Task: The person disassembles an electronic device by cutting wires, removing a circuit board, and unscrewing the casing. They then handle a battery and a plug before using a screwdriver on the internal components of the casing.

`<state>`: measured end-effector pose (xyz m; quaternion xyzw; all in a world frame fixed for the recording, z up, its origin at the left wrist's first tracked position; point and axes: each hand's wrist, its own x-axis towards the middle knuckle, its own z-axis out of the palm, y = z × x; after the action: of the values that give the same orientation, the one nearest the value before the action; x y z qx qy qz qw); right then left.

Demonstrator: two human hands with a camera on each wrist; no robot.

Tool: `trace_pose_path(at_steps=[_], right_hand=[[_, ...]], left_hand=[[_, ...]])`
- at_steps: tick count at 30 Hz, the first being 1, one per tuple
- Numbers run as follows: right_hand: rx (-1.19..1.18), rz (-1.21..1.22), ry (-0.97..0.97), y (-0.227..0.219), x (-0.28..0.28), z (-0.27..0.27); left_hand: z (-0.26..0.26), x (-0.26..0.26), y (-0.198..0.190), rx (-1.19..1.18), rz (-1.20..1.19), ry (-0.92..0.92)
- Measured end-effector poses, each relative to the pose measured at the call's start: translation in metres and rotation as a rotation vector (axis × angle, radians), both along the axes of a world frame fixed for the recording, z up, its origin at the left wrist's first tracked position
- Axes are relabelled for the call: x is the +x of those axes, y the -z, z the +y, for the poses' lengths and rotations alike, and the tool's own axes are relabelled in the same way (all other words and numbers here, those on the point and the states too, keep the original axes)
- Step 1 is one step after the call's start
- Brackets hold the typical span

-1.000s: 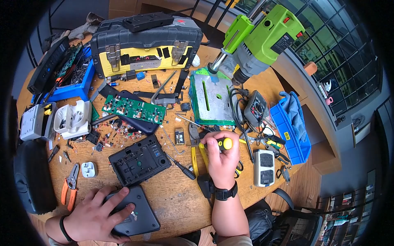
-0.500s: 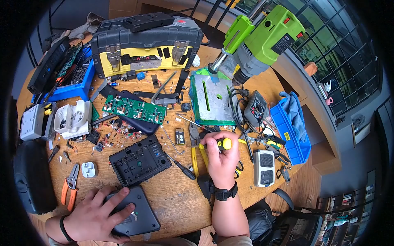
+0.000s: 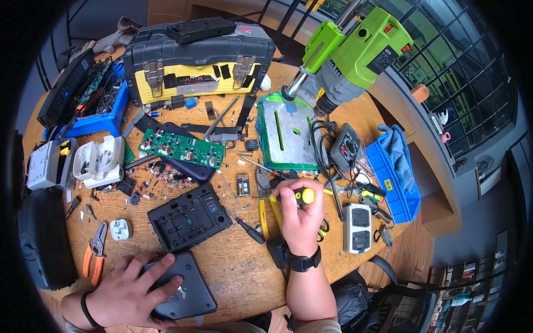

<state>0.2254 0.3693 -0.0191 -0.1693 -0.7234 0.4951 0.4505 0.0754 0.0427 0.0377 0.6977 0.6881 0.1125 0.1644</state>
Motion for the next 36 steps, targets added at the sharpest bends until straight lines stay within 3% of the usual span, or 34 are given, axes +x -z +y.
trace_pose_path(at_steps=[36], right_hand=[[-0.001,-0.002,0.011,0.0006,-0.0002,0.0010]], left_hand=[[0.0003,-0.0005,-0.0012,0.010,-0.009,0.000]])
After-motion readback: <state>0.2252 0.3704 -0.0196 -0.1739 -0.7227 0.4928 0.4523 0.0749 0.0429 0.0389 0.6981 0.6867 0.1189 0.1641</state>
